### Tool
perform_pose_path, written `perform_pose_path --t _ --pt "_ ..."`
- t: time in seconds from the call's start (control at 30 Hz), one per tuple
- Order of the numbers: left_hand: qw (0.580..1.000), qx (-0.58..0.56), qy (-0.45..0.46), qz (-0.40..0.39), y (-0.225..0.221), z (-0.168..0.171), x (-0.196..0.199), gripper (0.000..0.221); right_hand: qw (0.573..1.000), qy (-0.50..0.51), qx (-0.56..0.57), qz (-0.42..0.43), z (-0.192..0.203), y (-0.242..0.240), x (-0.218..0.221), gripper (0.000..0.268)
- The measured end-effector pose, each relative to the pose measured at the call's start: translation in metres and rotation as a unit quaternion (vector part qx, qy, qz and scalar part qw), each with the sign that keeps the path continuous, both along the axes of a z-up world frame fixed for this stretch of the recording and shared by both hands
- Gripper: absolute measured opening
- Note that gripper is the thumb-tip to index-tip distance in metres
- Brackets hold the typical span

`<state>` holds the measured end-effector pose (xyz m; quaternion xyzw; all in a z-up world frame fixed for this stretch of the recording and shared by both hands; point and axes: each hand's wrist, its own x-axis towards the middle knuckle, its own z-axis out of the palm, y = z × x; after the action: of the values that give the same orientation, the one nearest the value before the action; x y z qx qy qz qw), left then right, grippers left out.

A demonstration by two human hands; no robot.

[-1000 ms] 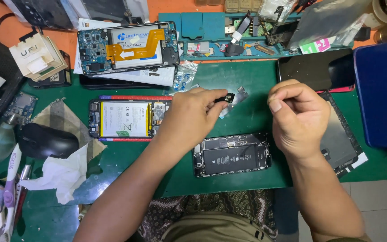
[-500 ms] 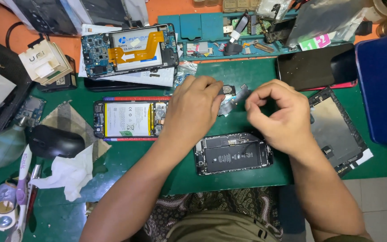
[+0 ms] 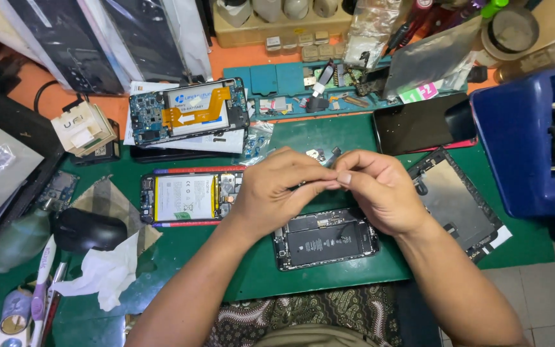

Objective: The person handles a smartphone motherboard, aligns it with a phone chassis, and places it inside. They then handle a small component, peel off a protective film, and place it on the table.

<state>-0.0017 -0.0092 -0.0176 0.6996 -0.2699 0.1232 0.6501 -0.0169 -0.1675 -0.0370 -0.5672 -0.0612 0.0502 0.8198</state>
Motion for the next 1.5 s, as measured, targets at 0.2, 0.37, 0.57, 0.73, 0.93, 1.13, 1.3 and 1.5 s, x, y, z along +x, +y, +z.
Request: perform_pose_path --t 0.2,0.37,0.57,0.73,0.93,1.13,1.3,1.5 --pt "0.990 0.090 -0.106 0.013 0.004 0.002 0.001 0.007 0.996 -0.021 -0.087 0.001 0.004 -0.004 0.003 0.006" --pt "0.984 0.124 -0.124 0.025 0.004 0.002 0.002 0.007 0.991 -0.037 -0.125 0.003 0.006 -0.007 0.005 0.007" --pt "0.979 0.149 -0.134 0.025 0.008 -0.002 0.009 0.006 0.981 -0.038 -0.189 -0.028 0.023 -0.007 0.004 0.010" --pt "0.981 0.149 -0.120 0.024 0.013 0.001 0.011 0.006 0.763 -0.277 -0.567 -0.142 0.051 -0.052 0.043 0.023" --pt "0.984 0.153 -0.087 -0.011 0.019 0.006 0.008 0.008 0.334 -0.388 -0.848 -0.138 0.036 -0.104 0.101 0.052" --pt "0.984 0.161 -0.076 0.004 0.023 0.007 0.010 0.010 0.267 -0.427 -0.856 -0.119 0.051 -0.113 0.071 0.021" --pt "0.984 0.164 -0.075 0.013 0.023 0.009 0.009 0.010 0.299 -0.347 -0.889 -0.011 0.052 -0.112 0.037 0.019" --pt "0.980 0.183 -0.076 0.025 0.023 0.007 0.010 0.008 0.510 -0.055 -0.837 0.191 0.082 -0.099 0.056 0.050"
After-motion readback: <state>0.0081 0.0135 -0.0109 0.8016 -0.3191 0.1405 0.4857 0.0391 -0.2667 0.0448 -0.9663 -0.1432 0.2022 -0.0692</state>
